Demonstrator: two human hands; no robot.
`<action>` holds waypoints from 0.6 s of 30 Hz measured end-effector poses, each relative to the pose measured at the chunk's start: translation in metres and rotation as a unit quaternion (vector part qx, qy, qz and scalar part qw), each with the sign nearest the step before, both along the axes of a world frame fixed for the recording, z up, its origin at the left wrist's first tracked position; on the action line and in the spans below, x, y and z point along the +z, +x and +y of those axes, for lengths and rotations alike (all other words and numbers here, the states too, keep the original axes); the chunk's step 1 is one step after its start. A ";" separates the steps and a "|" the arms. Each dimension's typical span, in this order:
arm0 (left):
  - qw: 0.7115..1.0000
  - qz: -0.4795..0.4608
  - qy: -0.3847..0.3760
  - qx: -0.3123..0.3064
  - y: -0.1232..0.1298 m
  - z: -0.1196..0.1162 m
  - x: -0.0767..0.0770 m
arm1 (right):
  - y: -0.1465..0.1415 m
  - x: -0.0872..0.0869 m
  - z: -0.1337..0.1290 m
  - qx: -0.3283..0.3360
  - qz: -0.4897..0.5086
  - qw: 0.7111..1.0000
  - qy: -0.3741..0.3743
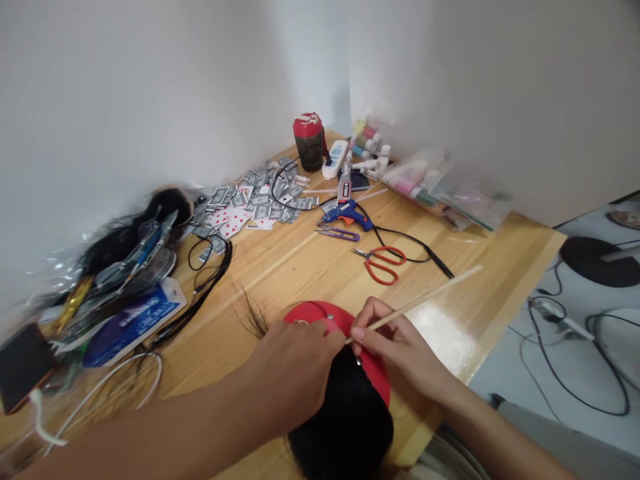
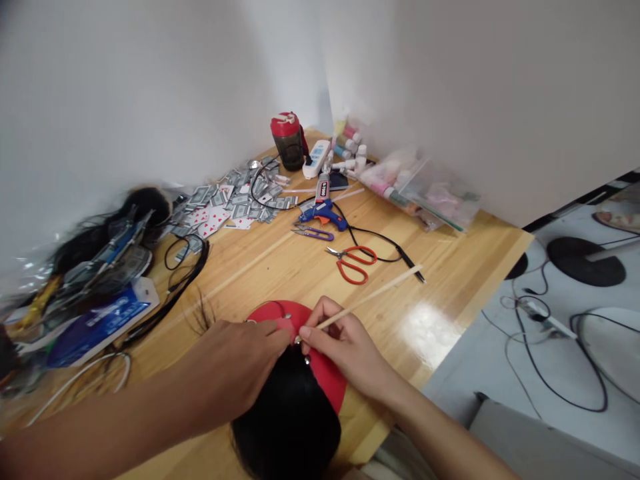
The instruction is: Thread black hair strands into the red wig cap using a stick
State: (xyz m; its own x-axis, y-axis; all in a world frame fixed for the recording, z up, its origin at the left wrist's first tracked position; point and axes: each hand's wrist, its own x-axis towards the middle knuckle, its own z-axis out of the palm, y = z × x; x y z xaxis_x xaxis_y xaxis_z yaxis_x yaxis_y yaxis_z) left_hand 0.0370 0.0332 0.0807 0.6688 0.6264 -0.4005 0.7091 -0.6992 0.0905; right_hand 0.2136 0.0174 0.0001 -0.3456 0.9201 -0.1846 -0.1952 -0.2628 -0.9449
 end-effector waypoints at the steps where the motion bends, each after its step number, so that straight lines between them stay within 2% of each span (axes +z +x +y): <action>1: 1.000 -0.004 0.001 0.004 -0.003 -0.001 -0.001 | 0.000 -0.001 0.000 -0.001 -0.001 1.000 -0.002; 5: 1.000 -0.021 0.007 0.007 -0.014 -0.006 -0.005 | 0.001 -0.002 0.000 -0.003 0.000 1.000 -0.009; 10: 0.995 -0.065 0.062 -0.048 -0.032 -0.008 -0.014 | 0.000 -0.001 0.002 -0.007 0.005 0.999 -0.032; 13: 0.981 -0.166 0.070 -0.069 -0.041 -0.006 -0.024 | 0.000 0.000 0.002 0.000 0.007 0.999 -0.033; 15: 0.960 -0.272 0.030 -0.055 -0.044 -0.004 -0.032 | 0.001 0.000 0.003 0.007 0.010 0.999 -0.029; 18: 0.911 -0.404 -0.079 -0.019 -0.045 -0.001 -0.042 | 0.003 -0.002 0.002 0.009 0.022 0.999 -0.028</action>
